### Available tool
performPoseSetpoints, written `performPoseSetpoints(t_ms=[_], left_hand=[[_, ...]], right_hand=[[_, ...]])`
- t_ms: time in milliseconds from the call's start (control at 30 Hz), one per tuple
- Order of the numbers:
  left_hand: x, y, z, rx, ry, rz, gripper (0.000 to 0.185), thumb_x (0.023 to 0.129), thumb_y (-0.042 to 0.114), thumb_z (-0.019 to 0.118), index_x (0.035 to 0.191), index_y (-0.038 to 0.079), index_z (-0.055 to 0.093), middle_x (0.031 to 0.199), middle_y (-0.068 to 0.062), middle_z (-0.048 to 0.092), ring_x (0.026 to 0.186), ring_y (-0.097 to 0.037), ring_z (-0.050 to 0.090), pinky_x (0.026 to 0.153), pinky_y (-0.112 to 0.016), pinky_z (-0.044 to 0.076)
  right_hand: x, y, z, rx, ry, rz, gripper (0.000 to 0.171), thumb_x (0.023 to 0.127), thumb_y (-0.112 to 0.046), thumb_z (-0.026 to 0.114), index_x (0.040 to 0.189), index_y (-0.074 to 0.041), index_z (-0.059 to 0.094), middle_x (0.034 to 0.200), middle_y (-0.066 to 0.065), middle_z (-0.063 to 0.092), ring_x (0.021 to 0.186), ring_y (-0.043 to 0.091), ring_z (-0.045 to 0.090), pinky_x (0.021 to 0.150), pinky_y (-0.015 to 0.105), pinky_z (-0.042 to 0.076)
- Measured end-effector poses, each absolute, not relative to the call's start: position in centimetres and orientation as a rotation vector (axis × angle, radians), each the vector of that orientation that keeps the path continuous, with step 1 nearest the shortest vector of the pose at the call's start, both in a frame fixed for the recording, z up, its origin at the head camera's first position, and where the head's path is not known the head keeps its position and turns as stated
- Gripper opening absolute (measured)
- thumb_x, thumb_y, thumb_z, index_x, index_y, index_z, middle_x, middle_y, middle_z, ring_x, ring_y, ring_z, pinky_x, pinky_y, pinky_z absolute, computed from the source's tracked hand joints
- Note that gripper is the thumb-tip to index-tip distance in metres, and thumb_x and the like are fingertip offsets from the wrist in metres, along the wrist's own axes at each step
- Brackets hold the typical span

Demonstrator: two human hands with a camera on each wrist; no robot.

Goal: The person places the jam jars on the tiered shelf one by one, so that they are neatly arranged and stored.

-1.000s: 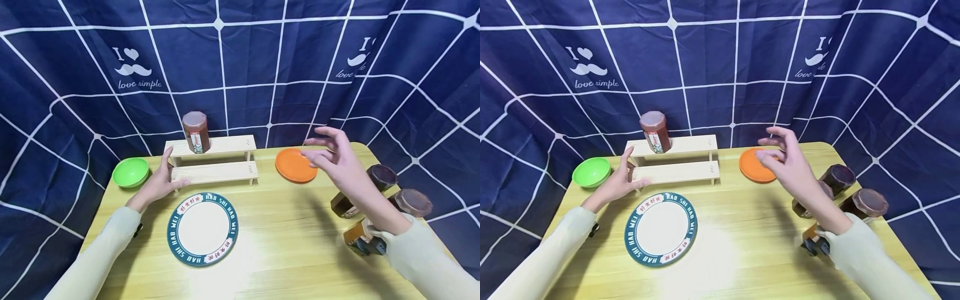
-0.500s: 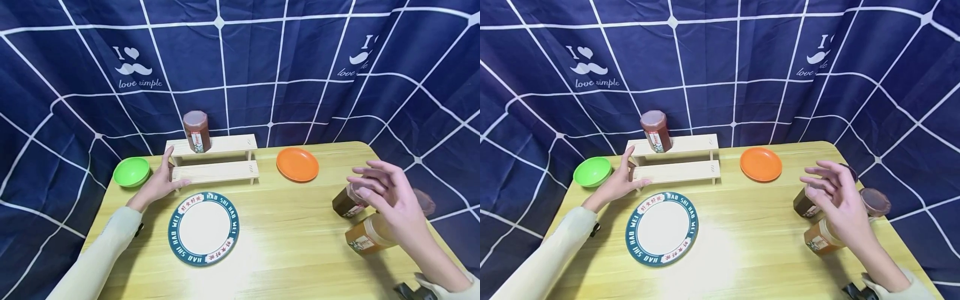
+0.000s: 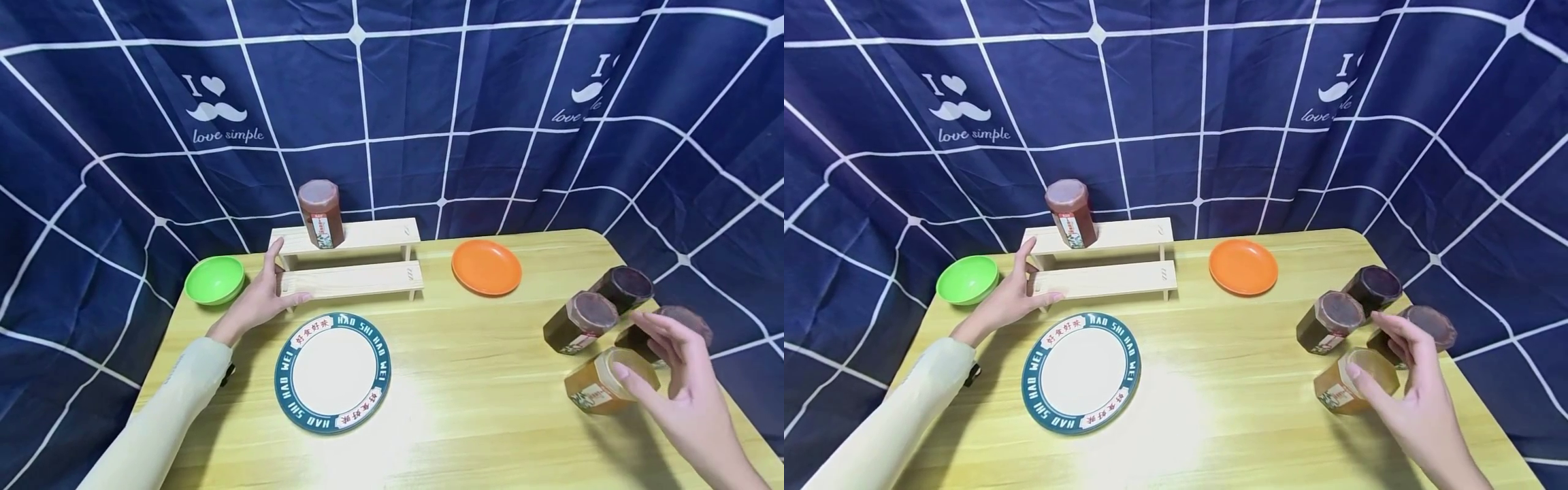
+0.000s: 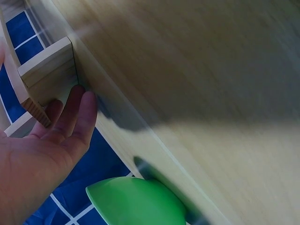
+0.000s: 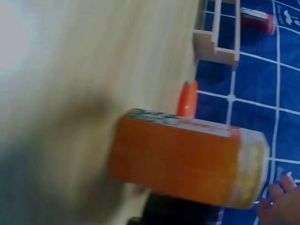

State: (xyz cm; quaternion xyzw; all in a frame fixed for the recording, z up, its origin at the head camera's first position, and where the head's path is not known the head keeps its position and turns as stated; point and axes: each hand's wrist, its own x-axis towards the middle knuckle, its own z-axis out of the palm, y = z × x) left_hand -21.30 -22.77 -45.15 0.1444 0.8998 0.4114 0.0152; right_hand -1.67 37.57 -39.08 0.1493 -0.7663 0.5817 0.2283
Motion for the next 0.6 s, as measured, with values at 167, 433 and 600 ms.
performPoseSetpoints(t_ms=[167,433,600], left_hand=[[-21.3,-22.7,-45.2,0.451,2.794,1.282,0.128,0.094,0.029,0.091,0.174,0.021,-0.009,0.129,-0.032,0.058,0.115,-0.043,0.060,0.107,-0.061,0.042],[-21.3,-22.8,-45.2,0.438,2.797,1.274,0.128,0.094,0.029,0.091,0.174,0.023,-0.008,0.133,-0.034,0.056,0.117,-0.045,0.058,0.109,-0.062,0.040],[-21.4,-22.6,-45.2,0.431,2.803,1.260,0.128,0.094,0.028,0.091,0.174,0.024,-0.009,0.131,-0.033,0.057,0.115,-0.045,0.060,0.108,-0.062,0.042]], right_hand=[[-0.6,38.5,-41.0,0.202,-2.316,1.318,0.102,0.069,0.034,0.072,0.161,0.005,0.039,0.157,0.006,0.050,0.142,0.016,0.046,0.115,0.016,0.030],[0.2,39.4,-44.3,0.118,-2.373,1.326,0.120,0.067,0.036,0.077,0.168,-0.008,0.031,0.154,-0.003,0.047,0.138,0.008,0.047,0.112,0.013,0.032],[0.5,39.5,-45.6,0.015,-2.391,1.334,0.122,0.071,0.033,0.080,0.169,-0.017,0.026,0.143,-0.004,0.048,0.123,0.000,0.054,0.102,0.010,0.038]])
